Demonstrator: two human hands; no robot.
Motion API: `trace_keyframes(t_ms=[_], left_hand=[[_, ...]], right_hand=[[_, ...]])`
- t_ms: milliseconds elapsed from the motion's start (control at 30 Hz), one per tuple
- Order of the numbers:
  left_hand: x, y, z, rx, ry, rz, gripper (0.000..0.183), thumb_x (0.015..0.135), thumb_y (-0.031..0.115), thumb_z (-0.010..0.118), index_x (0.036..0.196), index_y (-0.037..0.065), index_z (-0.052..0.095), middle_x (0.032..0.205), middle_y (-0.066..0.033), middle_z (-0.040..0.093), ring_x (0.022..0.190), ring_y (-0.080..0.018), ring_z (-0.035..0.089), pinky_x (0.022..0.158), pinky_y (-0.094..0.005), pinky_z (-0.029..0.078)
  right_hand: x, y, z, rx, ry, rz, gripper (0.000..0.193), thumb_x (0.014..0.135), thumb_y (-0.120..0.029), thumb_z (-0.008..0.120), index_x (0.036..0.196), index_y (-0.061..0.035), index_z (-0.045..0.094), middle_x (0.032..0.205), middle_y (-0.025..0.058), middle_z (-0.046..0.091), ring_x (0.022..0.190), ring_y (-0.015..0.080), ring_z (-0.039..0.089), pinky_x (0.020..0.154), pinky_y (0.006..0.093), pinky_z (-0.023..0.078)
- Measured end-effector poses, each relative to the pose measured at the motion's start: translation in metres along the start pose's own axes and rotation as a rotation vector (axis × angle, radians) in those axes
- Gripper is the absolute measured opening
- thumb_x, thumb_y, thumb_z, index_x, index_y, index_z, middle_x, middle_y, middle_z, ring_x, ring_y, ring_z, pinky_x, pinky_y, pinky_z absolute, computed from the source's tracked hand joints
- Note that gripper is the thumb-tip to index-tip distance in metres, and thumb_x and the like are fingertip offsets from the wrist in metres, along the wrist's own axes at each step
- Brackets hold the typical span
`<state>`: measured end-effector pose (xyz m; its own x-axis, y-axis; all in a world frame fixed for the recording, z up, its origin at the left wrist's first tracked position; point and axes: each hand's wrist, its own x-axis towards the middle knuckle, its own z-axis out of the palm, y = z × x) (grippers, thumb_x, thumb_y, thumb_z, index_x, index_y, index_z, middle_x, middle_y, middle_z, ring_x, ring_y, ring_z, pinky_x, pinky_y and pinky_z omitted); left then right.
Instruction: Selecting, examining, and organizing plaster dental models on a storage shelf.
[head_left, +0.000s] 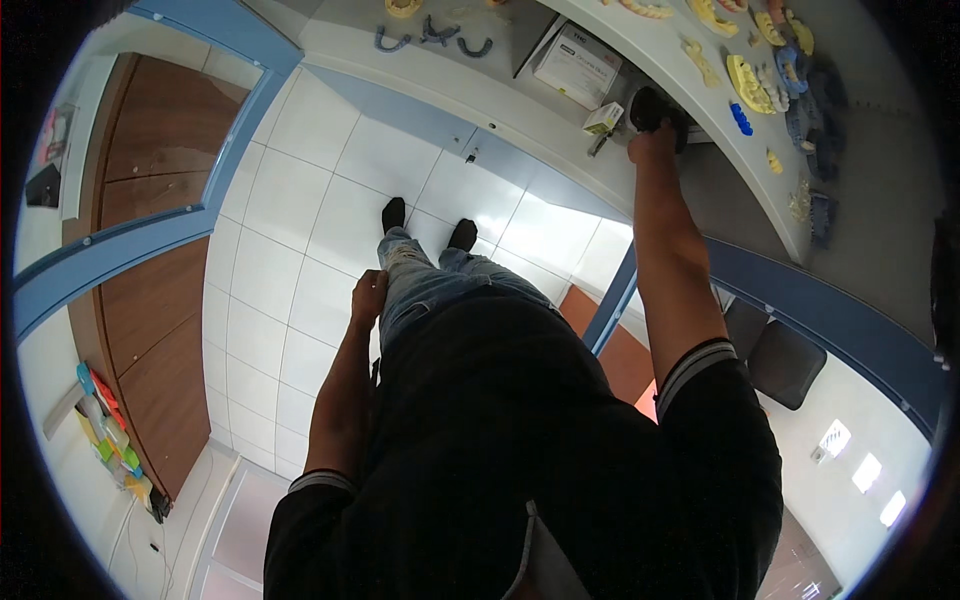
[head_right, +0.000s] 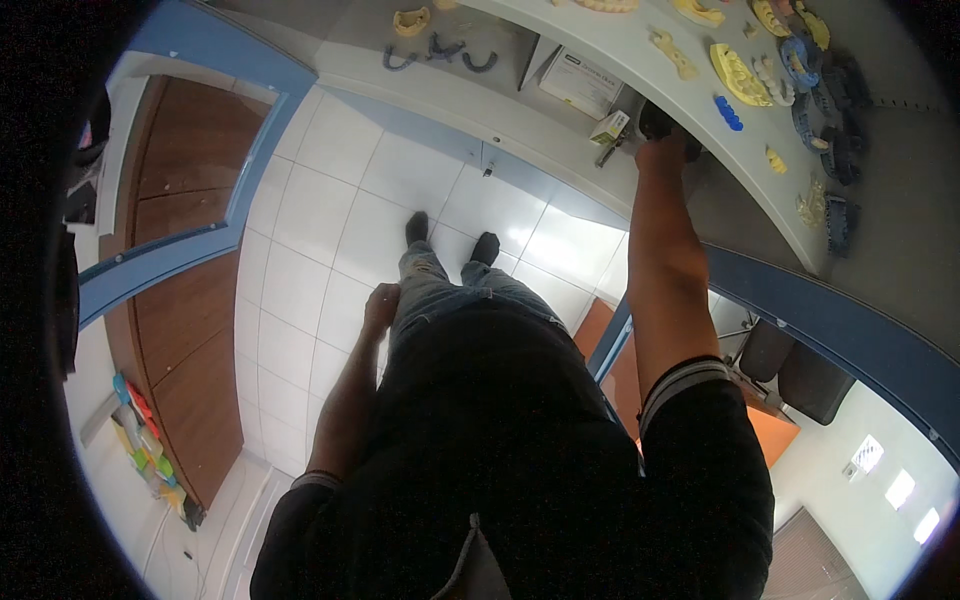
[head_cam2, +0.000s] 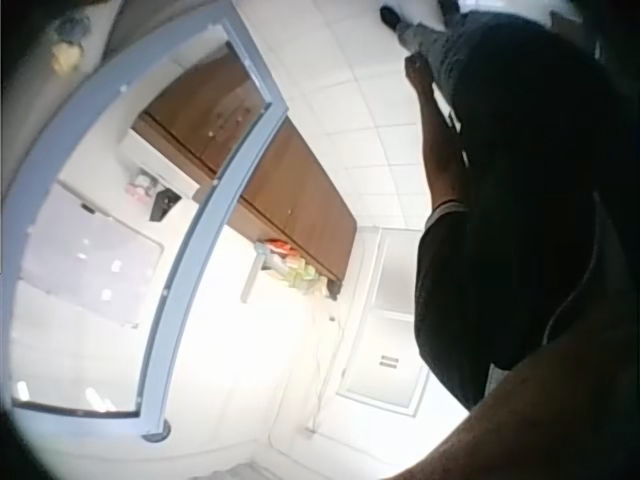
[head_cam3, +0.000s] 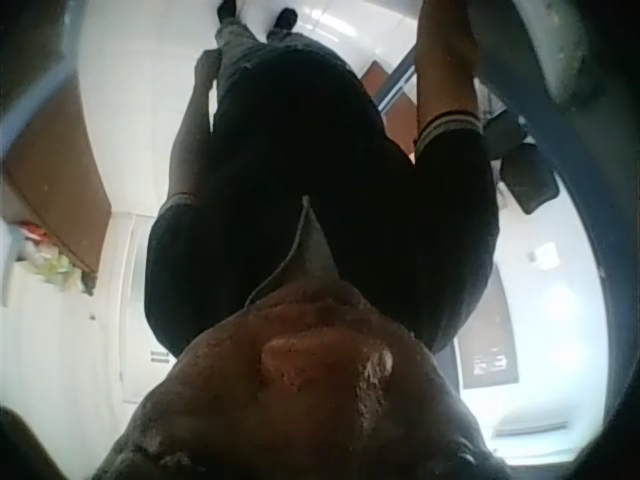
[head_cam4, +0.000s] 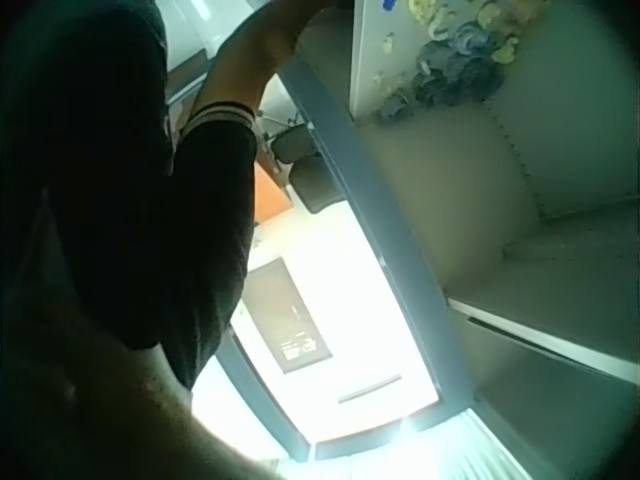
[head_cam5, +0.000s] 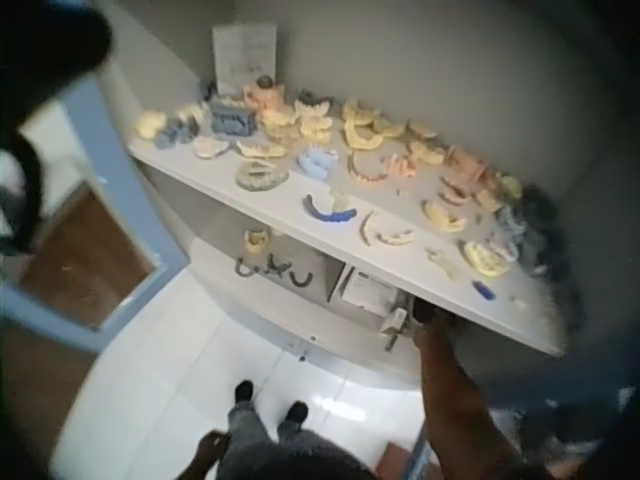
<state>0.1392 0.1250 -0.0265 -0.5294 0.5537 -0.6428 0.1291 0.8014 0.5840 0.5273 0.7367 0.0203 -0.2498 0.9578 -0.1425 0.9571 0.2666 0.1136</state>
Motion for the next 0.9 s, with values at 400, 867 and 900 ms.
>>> trace_keyframes(t_ms=[400, 867, 900], left_hand=[[-0.002, -0.047, -0.007, 0.143, 0.010, 0.052, 0.045, 0.104, 0.044, 0.059, 0.116, 0.003, 0.073, 0.114, -0.0194, 0.076, 0.109, -0.0341, 0.072, 0.095, -0.0417, 0.055], [0.035, -0.037, 0.006, 0.272, -0.084, 0.188, 0.046, 0.103, 0.043, 0.059, 0.112, 0.001, 0.073, 0.112, -0.0206, 0.076, 0.109, -0.0374, 0.072, 0.095, -0.0436, 0.054], [0.037, -0.031, 0.006, 0.262, -0.091, 0.145, 0.045, 0.103, 0.043, 0.059, 0.111, 0.001, 0.073, 0.111, -0.0207, 0.075, 0.108, -0.0378, 0.072, 0.094, -0.0439, 0.054]], right_hand=[[-0.110, -0.059, -0.013, 0.149, 0.124, 0.125, 0.076, 0.087, -0.010, 0.064, 0.156, 0.0078, 0.037, 0.151, 0.0307, 0.051, 0.141, 0.0400, 0.051, 0.120, 0.0416, 0.039], [-0.134, -0.013, 0.025, 1.743, 0.192, 1.070, 0.049, 0.093, -0.061, 0.072, 0.118, -0.0187, 0.068, 0.099, -0.0004, 0.061, 0.075, 0.0172, 0.053, 0.064, 0.0342, 0.042], [-0.138, -0.011, 0.026, 1.730, 0.251, 1.000, 0.054, 0.092, -0.061, 0.074, 0.123, -0.0172, 0.068, 0.101, 0.0022, 0.063, 0.073, 0.0189, 0.055, 0.066, 0.0344, 0.044]])
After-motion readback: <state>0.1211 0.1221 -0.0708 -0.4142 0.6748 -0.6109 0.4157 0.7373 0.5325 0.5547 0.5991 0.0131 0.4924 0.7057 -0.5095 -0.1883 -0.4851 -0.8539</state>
